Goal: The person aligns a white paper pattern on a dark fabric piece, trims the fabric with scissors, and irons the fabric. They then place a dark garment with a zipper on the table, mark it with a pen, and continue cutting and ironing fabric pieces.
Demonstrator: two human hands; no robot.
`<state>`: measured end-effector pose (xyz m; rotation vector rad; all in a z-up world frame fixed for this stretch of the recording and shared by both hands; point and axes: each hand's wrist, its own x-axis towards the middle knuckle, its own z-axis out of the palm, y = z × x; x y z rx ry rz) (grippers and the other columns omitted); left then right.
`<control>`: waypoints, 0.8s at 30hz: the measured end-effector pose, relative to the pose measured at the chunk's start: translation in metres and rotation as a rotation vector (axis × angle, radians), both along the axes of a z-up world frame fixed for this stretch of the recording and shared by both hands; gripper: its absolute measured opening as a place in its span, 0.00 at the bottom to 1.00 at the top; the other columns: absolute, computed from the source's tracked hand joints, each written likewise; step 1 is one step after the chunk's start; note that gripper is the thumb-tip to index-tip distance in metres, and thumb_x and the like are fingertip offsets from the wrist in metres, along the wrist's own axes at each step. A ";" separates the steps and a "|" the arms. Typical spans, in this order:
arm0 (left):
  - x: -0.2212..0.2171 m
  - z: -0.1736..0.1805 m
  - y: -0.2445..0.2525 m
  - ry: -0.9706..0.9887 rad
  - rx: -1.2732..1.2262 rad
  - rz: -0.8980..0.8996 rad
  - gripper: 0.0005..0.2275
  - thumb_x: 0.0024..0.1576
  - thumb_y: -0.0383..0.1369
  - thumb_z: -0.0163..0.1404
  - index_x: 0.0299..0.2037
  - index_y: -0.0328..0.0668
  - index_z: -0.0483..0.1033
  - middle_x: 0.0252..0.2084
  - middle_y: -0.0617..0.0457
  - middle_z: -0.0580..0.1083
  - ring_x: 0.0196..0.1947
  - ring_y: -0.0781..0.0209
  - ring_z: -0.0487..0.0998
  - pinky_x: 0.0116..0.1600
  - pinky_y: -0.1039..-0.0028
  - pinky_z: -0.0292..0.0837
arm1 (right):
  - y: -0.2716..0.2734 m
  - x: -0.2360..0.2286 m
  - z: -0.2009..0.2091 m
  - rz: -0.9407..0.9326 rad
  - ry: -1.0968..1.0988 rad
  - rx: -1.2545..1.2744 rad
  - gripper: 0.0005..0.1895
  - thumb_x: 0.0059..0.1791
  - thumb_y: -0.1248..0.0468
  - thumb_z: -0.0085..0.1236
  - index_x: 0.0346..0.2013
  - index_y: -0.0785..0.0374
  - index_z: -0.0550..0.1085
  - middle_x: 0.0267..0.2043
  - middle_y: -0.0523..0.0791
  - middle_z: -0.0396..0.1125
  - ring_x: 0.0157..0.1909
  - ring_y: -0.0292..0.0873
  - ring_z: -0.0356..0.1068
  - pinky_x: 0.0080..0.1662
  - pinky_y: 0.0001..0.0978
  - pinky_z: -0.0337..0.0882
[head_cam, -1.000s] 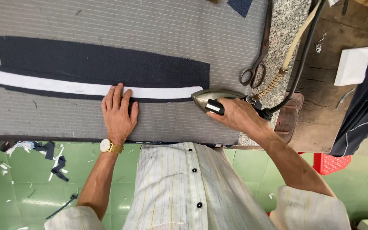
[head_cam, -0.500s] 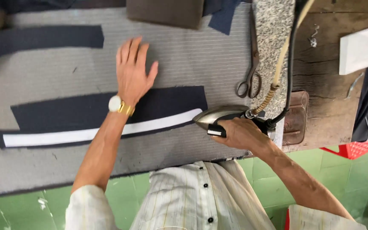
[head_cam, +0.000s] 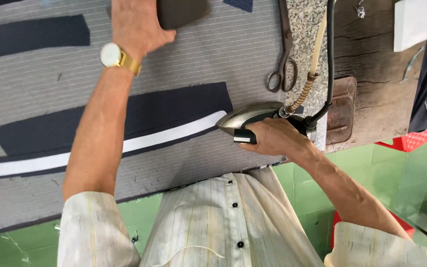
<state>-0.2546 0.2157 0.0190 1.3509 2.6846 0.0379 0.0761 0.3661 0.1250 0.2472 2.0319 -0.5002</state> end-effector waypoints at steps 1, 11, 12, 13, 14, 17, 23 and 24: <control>0.010 0.007 -0.009 -0.016 0.112 -0.001 0.40 0.44 0.54 0.65 0.61 0.35 0.68 0.57 0.38 0.70 0.53 0.38 0.69 0.55 0.53 0.65 | 0.000 0.002 -0.003 0.001 0.019 0.009 0.24 0.49 0.37 0.55 0.42 0.52 0.76 0.37 0.46 0.77 0.42 0.57 0.75 0.44 0.52 0.72; 0.161 0.031 -0.170 -0.217 0.441 0.162 0.42 0.42 0.45 0.69 0.63 0.30 0.62 0.50 0.36 0.64 0.54 0.35 0.67 0.66 0.50 0.55 | 0.004 0.013 -0.026 -0.104 0.123 -0.029 0.21 0.45 0.39 0.55 0.20 0.49 0.76 0.20 0.45 0.72 0.31 0.54 0.77 0.38 0.47 0.73; 0.173 0.028 -0.185 -0.209 0.437 0.152 0.42 0.42 0.45 0.69 0.63 0.30 0.62 0.50 0.36 0.64 0.54 0.35 0.67 0.66 0.50 0.55 | 0.002 0.012 -0.024 -0.113 0.133 -0.033 0.21 0.45 0.39 0.55 0.20 0.49 0.76 0.20 0.45 0.72 0.31 0.54 0.77 0.38 0.47 0.73; 0.186 0.025 -0.200 -0.183 0.407 0.153 0.42 0.42 0.47 0.68 0.63 0.32 0.62 0.51 0.38 0.65 0.54 0.38 0.68 0.65 0.52 0.58 | 0.001 0.011 -0.022 -0.115 0.139 -0.041 0.21 0.45 0.40 0.55 0.22 0.51 0.77 0.21 0.46 0.73 0.32 0.54 0.78 0.40 0.46 0.73; 0.198 0.022 -0.216 -0.158 0.377 0.154 0.42 0.43 0.49 0.67 0.63 0.34 0.63 0.52 0.39 0.65 0.53 0.42 0.69 0.63 0.53 0.61 | -0.001 0.010 -0.019 -0.117 0.145 -0.049 0.21 0.46 0.41 0.55 0.23 0.52 0.78 0.23 0.47 0.73 0.34 0.54 0.78 0.42 0.46 0.74; 0.223 0.027 -0.239 -0.115 0.350 0.160 0.41 0.43 0.50 0.66 0.63 0.35 0.64 0.53 0.41 0.66 0.52 0.45 0.69 0.61 0.56 0.63 | 0.000 0.015 -0.019 -0.150 0.164 -0.043 0.18 0.48 0.42 0.57 0.23 0.49 0.77 0.21 0.43 0.71 0.31 0.49 0.77 0.42 0.43 0.73; 0.242 0.035 -0.244 -0.051 0.292 0.132 0.40 0.42 0.51 0.66 0.63 0.37 0.68 0.54 0.42 0.67 0.54 0.47 0.69 0.60 0.58 0.62 | 0.002 0.019 -0.014 -0.146 0.192 -0.021 0.20 0.47 0.42 0.58 0.22 0.51 0.78 0.21 0.45 0.70 0.29 0.50 0.76 0.40 0.44 0.74; 0.244 0.035 -0.242 -0.047 0.292 0.137 0.40 0.42 0.51 0.66 0.63 0.37 0.68 0.54 0.42 0.67 0.54 0.47 0.69 0.60 0.58 0.62 | 0.001 0.016 -0.010 -0.141 0.195 -0.022 0.20 0.47 0.42 0.58 0.22 0.51 0.78 0.21 0.45 0.70 0.29 0.50 0.76 0.40 0.44 0.74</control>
